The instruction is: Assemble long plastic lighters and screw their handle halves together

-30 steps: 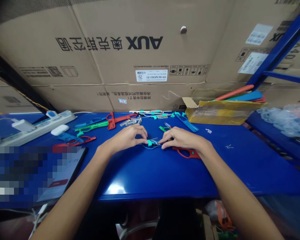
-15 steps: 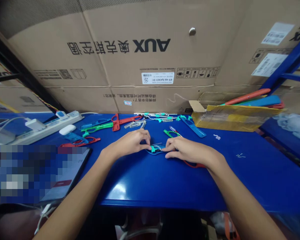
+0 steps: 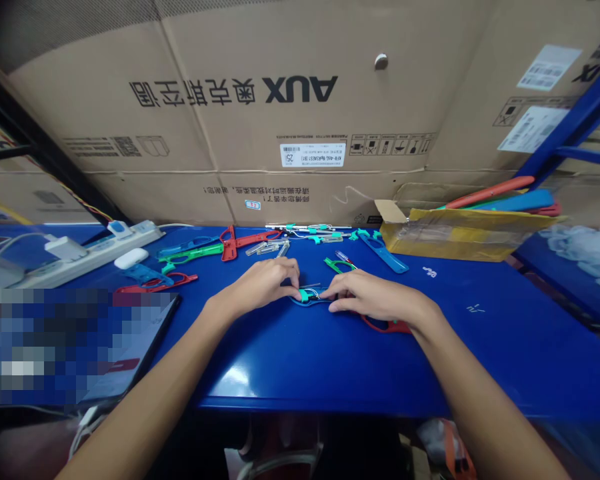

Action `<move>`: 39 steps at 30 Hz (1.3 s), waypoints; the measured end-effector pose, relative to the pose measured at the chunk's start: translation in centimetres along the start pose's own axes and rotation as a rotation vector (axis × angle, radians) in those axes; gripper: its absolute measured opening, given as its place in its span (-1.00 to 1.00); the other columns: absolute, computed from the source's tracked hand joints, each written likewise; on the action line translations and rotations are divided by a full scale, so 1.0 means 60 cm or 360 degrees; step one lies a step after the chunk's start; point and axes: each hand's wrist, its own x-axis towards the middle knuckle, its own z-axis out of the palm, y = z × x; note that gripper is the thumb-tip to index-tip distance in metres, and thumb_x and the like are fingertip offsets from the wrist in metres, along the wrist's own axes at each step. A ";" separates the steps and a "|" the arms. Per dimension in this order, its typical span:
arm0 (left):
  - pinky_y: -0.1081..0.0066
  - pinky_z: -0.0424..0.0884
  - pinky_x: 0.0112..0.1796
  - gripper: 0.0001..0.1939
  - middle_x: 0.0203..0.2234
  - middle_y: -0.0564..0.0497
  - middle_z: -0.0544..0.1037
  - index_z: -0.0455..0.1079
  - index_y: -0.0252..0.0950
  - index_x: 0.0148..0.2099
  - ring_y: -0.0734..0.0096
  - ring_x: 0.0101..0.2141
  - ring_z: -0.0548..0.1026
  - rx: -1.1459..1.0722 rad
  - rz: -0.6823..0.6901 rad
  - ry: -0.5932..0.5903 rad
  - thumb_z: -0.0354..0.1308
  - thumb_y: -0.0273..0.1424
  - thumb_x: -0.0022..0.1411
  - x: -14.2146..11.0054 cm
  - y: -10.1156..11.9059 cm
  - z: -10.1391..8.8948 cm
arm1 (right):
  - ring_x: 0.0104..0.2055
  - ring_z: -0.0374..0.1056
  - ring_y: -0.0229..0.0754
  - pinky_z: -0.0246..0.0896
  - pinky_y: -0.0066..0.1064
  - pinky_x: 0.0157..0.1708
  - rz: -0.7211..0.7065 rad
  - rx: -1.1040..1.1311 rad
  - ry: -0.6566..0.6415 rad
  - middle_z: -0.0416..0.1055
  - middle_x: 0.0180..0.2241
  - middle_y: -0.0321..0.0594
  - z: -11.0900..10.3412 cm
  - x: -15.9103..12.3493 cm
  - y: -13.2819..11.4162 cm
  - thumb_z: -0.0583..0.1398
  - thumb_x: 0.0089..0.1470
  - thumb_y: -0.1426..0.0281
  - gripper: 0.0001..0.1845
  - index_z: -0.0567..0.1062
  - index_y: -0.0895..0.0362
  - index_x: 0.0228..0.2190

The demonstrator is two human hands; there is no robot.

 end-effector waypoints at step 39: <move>0.42 0.18 -0.40 -0.81 -0.22 0.10 0.62 0.56 -0.22 -0.29 0.36 -0.26 0.54 -0.0112 -0.0141 -0.0063 0.35 -0.21 0.21 0.004 0.006 -0.003 | -0.31 0.38 -0.17 0.15 -0.35 -0.25 0.0137 -0.0165 0.0173 0.52 -0.36 -0.23 0.026 0.041 -0.014 0.16 0.29 0.31 -0.81 0.48 0.11 -0.35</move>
